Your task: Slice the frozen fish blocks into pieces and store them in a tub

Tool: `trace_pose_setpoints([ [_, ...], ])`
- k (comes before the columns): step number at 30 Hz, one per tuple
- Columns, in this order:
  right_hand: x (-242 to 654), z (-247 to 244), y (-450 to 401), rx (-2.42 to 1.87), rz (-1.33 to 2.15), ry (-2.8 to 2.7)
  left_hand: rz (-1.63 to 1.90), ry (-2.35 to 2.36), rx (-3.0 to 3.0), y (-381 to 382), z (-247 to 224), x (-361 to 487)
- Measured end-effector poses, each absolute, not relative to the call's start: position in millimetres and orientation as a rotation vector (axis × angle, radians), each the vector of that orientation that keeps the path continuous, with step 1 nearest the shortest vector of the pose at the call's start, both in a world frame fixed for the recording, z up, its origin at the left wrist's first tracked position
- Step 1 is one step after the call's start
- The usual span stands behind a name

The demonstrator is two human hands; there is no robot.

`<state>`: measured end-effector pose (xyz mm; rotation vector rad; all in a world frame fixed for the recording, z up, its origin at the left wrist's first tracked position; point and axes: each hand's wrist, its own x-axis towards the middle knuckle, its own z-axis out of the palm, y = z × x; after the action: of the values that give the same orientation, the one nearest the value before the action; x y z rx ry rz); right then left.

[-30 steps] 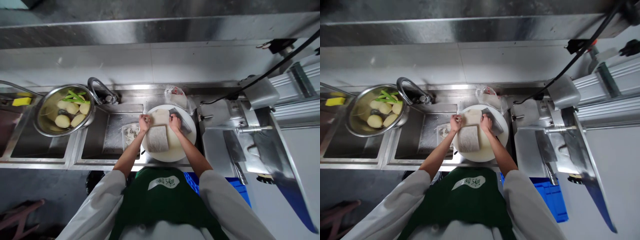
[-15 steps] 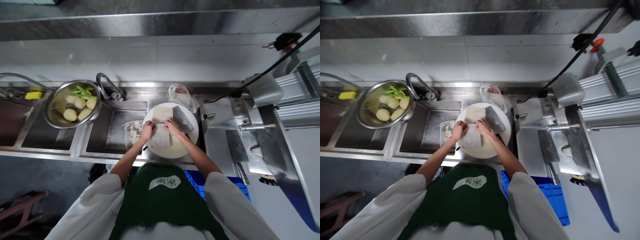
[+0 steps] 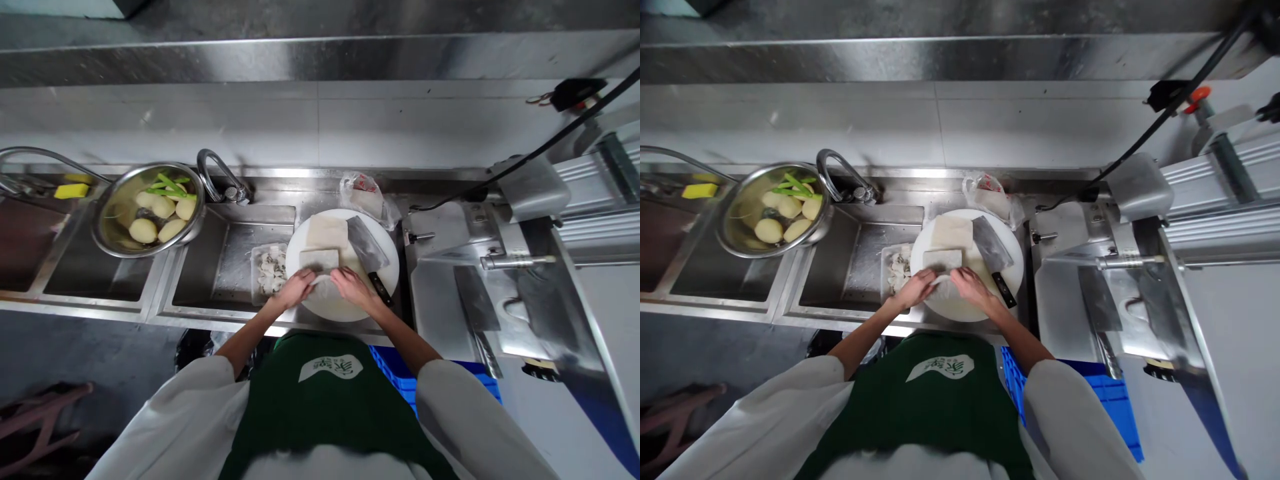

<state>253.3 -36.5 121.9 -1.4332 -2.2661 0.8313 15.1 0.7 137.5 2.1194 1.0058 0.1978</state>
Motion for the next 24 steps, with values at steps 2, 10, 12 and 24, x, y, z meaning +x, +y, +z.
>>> trace_pose_setpoints([
  [2,260.5,132.1,-63.0,-1.34,0.957,-2.075,0.245,0.996,2.021,-19.9,150.5,7.5],
  [10,254.6,155.3,-84.2,-1.09,1.606,-1.257,0.58,1.144,1.478,-49.3,228.5,27.3],
  [12,245.4,140.5,-84.1,-1.046,1.847,-1.161,0.686,1.143,1.32,-39.6,237.9,35.3],
  [24,296.8,144.2,78.5,-1.092,1.543,-0.554,1.05,1.377,1.138,86.0,161.3,58.4],
])
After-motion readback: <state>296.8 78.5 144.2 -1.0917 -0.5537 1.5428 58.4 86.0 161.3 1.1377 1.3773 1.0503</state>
